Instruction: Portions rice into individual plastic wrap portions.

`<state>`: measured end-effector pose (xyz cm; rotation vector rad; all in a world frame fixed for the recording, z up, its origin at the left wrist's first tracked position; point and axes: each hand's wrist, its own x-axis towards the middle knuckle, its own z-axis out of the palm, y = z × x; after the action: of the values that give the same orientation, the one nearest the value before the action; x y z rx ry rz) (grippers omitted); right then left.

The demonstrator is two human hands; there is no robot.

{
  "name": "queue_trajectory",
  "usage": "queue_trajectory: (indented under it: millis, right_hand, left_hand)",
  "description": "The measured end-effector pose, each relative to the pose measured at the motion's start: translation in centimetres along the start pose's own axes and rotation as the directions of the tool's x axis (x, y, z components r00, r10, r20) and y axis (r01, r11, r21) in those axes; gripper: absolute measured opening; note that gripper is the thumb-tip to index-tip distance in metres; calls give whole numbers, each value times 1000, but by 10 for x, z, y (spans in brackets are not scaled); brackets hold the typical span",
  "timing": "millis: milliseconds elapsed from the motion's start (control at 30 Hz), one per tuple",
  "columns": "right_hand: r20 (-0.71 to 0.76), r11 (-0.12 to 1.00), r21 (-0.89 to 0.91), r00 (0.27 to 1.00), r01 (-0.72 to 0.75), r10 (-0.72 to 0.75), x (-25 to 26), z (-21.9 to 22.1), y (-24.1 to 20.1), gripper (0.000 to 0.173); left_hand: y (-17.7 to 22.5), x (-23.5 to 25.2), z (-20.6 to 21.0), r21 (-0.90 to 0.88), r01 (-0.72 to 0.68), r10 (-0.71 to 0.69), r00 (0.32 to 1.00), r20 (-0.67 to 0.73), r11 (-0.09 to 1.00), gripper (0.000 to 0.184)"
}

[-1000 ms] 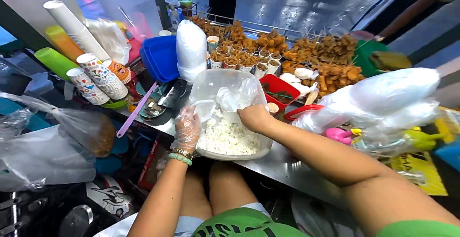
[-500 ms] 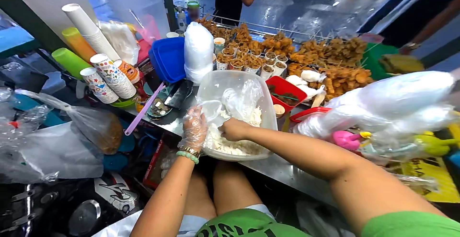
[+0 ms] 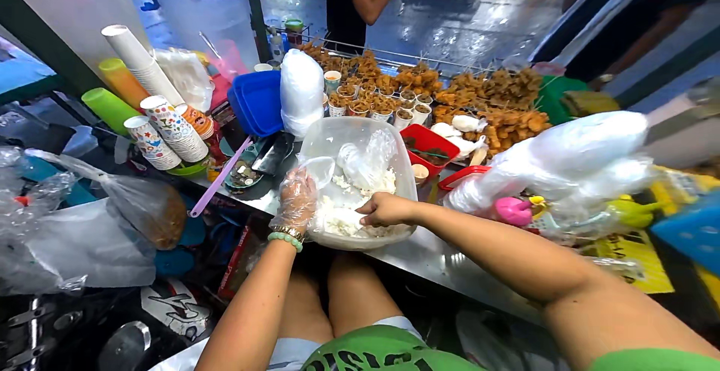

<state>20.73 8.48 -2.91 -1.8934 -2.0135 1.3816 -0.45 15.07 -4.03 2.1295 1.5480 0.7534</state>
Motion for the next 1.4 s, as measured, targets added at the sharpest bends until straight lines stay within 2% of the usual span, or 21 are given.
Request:
queue_trajectory:
  millis: [167,267,333,400,467,567,667,733,833,900,967,1067,1233,1400]
  right_hand:
    - [-55,989,147,998,-11,19,-30,-28,3,31]
    - [-94,987,156,994,-35,50,-45,-46,3,31]
    - [-134,988,143,988,-58,77,-52,-56,-2,27]
    - [-169,995,74,982,-72,84,-51,-62,-9,22]
    - [-219,991,-70,971,-110,93,-47,-65,-21,19]
    - [-261,930,-312,959,-196,115,-43,-63,-56,23]
    - [-273,844,-464,950,-268,151,-51,-51,-102,20]
    - [-262,789,-555,956,-263,134,-51,-40,-122,19]
    - [-271,695,-679,961,-234,59,-37,-24,-127,16]
    - [-279,647,-721,959,-246,53,-30,-19,-128,18]
    - [-270,638,-734,962,-233,41,-28,-19,-129,19]
    - [-248,633,-748,969,-202,16,-29,-20,-127,20]
    - [-214,605,-762,972,-229,98,-33,-19,-132,17]
    - [-210,590,-769,969,-246,130,-36,-20,-138,18]
  left_hand:
    - [7,-1,-8,67,25,-32,994,101,997,45]
    - [17,-4,-11,168,3,-44,970,239,986,48]
    - [29,-8,-11,173,-51,-17,930,367,984,54]
    - [43,-13,-10,93,-78,28,891,453,993,68]
    - [52,-20,-2,15,-67,54,900,433,998,79]
    - [58,-25,6,-40,-11,26,919,393,999,88]
    - [58,-27,11,-62,-9,31,929,368,998,86]
    - [57,-28,14,-98,19,18,932,362,995,87]
    - [50,-26,16,-133,59,-10,939,343,989,78]
    - [48,-22,11,-89,95,-57,933,354,992,73]
    - [51,-23,7,-44,107,-84,928,364,993,68]
    - [61,-34,7,-99,114,-71,929,362,988,55]
    - [60,-29,8,-20,209,-176,865,469,978,54]
    - [68,-38,7,-95,196,-131,877,463,976,52]
